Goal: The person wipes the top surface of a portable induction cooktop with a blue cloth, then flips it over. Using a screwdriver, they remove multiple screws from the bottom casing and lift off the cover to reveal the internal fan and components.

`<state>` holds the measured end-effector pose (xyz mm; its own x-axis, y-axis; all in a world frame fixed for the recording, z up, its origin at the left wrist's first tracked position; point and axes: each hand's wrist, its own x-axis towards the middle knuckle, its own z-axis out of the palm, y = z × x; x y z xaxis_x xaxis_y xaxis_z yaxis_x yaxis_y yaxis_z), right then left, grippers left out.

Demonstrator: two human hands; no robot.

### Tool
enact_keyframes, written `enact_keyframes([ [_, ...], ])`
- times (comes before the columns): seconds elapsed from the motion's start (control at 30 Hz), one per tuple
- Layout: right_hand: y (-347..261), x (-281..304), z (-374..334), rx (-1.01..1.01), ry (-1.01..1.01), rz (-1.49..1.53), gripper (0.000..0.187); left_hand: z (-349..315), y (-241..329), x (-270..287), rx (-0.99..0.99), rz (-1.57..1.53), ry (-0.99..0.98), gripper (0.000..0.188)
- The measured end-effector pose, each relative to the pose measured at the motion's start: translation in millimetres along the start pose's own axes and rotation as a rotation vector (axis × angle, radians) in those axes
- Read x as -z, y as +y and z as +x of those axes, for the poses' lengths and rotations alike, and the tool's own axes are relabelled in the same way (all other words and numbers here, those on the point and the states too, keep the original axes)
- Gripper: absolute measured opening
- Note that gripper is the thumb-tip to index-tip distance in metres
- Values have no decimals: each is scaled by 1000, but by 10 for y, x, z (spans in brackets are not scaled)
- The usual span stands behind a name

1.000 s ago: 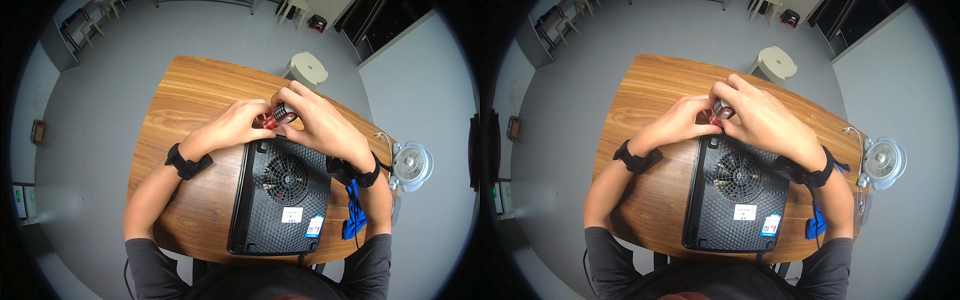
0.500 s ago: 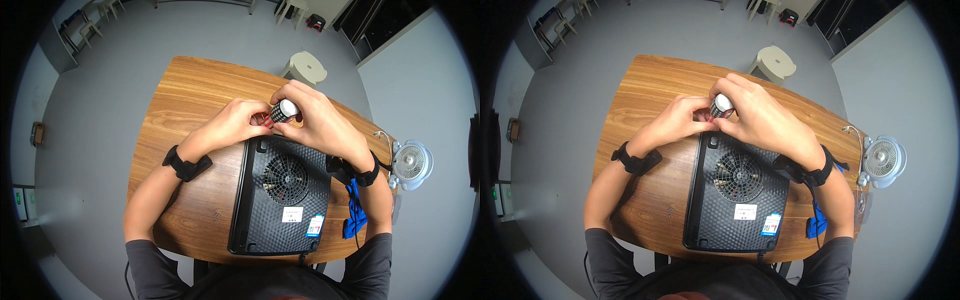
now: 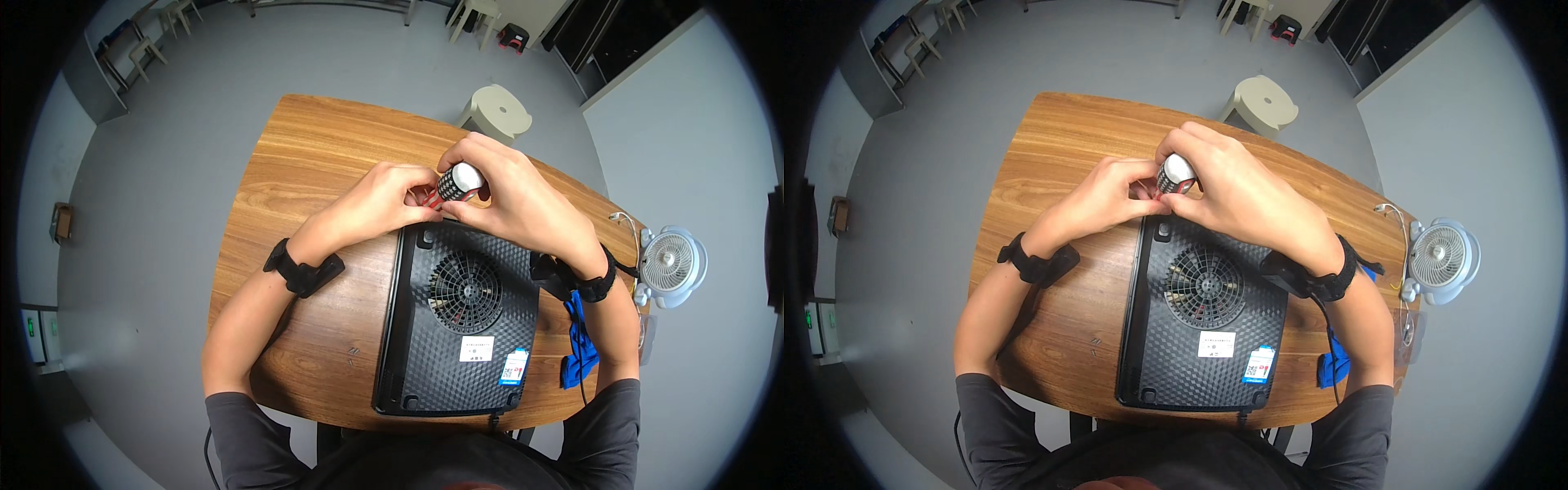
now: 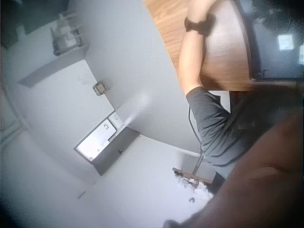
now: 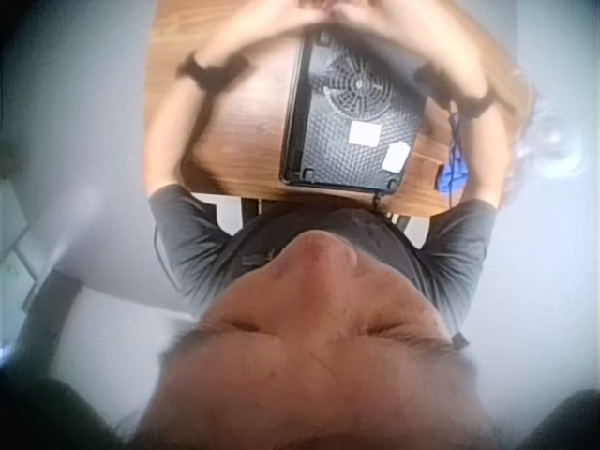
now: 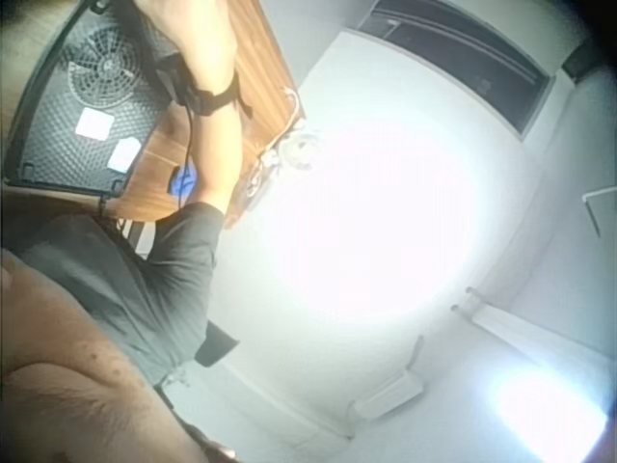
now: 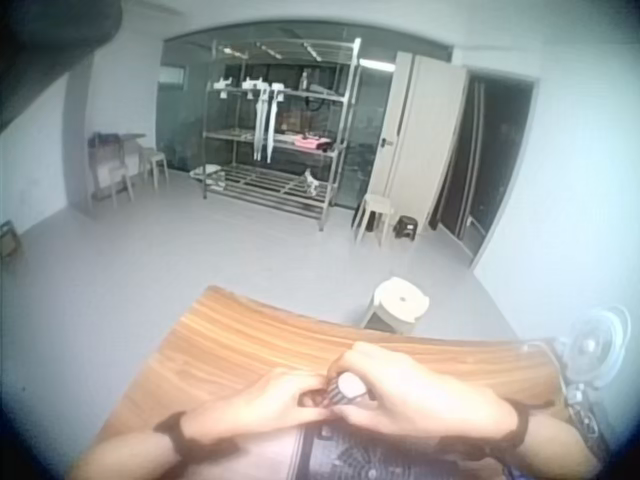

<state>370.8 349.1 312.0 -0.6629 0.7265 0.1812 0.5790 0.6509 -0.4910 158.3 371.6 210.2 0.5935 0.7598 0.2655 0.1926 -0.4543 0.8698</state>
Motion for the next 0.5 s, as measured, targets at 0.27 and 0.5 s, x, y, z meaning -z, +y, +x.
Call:
enact_keyframes([
  [0.27, 17, -1, -4, -3, -2, 17, 36, 19, -69, -55, -41, 15, 26, 29],
  [0.5, 0, -3, -25, -9, -3, 0, 35, 22, -46, -111, -82, 76, 73, 35],
])
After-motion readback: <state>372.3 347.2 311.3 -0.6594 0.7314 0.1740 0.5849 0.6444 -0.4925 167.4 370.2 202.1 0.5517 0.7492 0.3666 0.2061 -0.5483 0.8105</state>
